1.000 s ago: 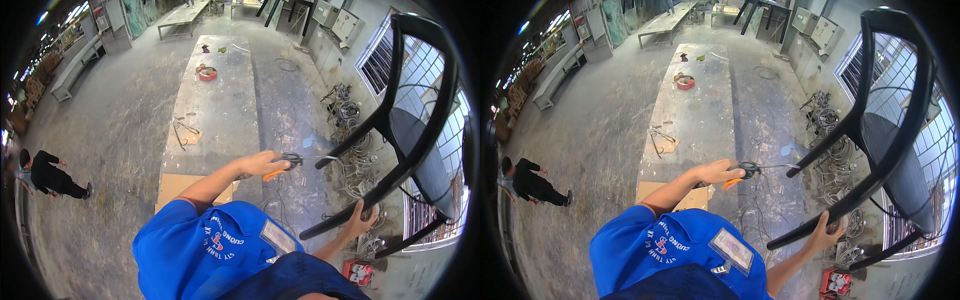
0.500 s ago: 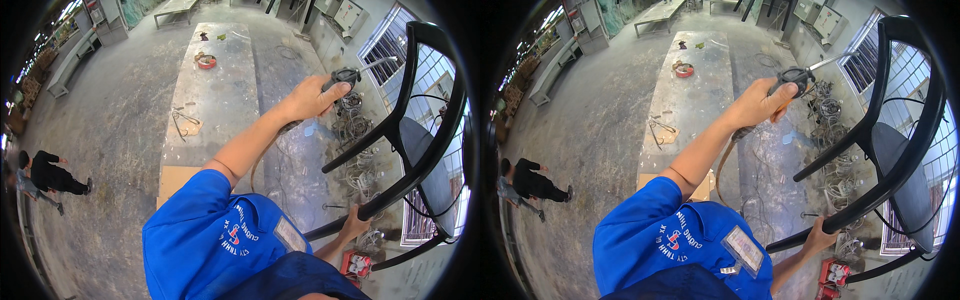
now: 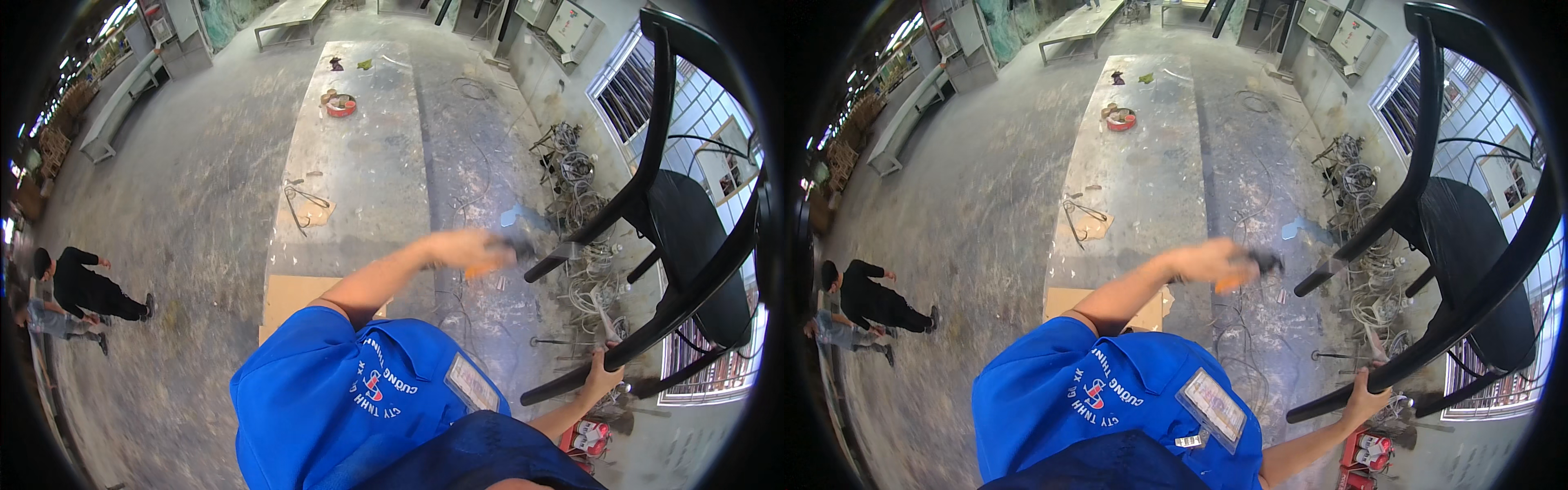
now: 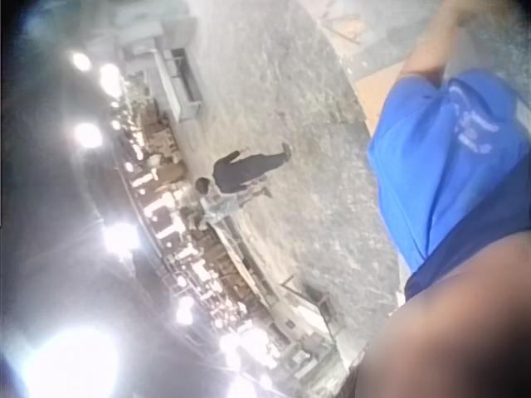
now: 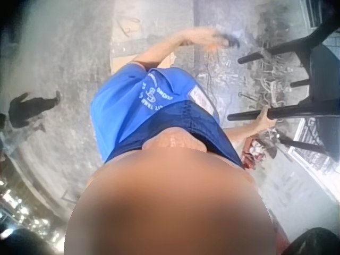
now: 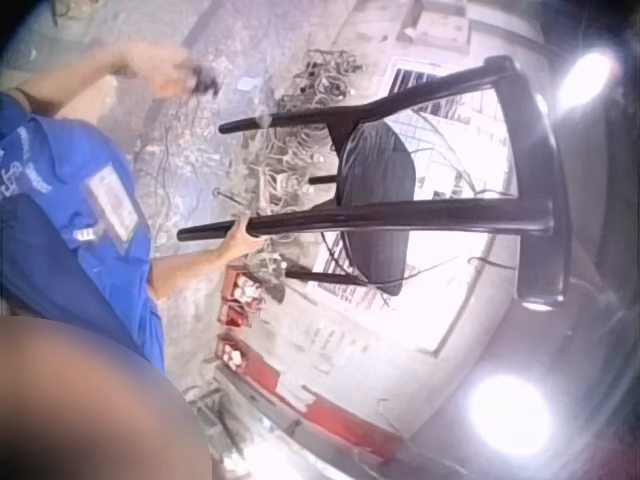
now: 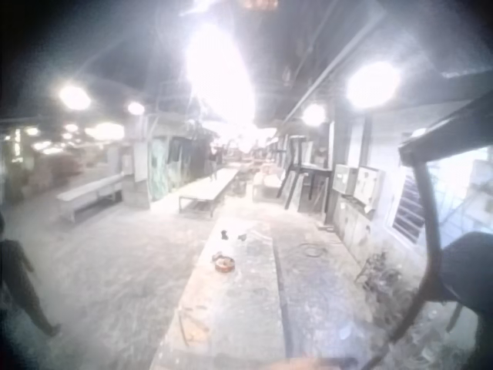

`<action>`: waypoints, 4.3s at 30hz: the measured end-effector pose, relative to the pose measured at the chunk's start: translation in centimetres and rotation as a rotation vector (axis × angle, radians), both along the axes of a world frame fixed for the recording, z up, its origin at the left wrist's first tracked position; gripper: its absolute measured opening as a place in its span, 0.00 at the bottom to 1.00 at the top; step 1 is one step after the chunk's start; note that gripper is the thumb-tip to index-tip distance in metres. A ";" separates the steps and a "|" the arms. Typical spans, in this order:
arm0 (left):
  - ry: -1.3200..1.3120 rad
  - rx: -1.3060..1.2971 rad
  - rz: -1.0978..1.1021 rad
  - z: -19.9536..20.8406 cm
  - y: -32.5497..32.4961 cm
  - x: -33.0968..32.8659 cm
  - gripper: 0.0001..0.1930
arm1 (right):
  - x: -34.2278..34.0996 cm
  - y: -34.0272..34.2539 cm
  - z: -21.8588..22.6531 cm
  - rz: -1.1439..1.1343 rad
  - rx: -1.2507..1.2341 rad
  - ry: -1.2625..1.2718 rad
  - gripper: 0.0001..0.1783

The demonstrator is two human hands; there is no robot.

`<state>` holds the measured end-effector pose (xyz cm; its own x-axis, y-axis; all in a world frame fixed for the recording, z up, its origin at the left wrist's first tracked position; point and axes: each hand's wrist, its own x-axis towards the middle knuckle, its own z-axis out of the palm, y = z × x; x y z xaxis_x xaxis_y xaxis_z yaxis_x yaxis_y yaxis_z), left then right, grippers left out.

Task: The person wipes a black plastic chair with a white cloth, cleaning the legs and seat. They rotate the chair to reach different sides and continue wiping throughout the clip.

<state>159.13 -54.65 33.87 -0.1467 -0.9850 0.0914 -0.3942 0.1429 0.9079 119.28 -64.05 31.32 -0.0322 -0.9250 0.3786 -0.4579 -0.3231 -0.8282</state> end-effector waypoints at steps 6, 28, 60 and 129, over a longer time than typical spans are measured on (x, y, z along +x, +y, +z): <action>0.204 -0.604 0.522 10.0 -1.1 7.6 0.27 | -6.5 -4.0 -1.0 -0.117 -0.092 0.177 0.13; -0.223 -0.149 -0.125 3.2 -2.2 9.2 0.27 | 10.5 -10.6 2.1 -0.533 -0.316 0.080 0.30; -0.720 -0.158 -0.154 26.2 -6.6 -0.2 0.33 | 3.9 -14.5 2.4 -0.039 -0.210 -0.163 0.10; -1.052 -0.853 -0.722 17.8 -25.8 -9.3 0.35 | 0.3 -28.0 3.1 0.219 -0.071 -0.149 0.12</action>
<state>149.86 -80.49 51.69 -0.9133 -0.3875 0.1258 -0.4050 0.8968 -0.1780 119.62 -92.01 34.43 0.1056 -0.8872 0.4491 -0.2449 -0.4609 -0.8530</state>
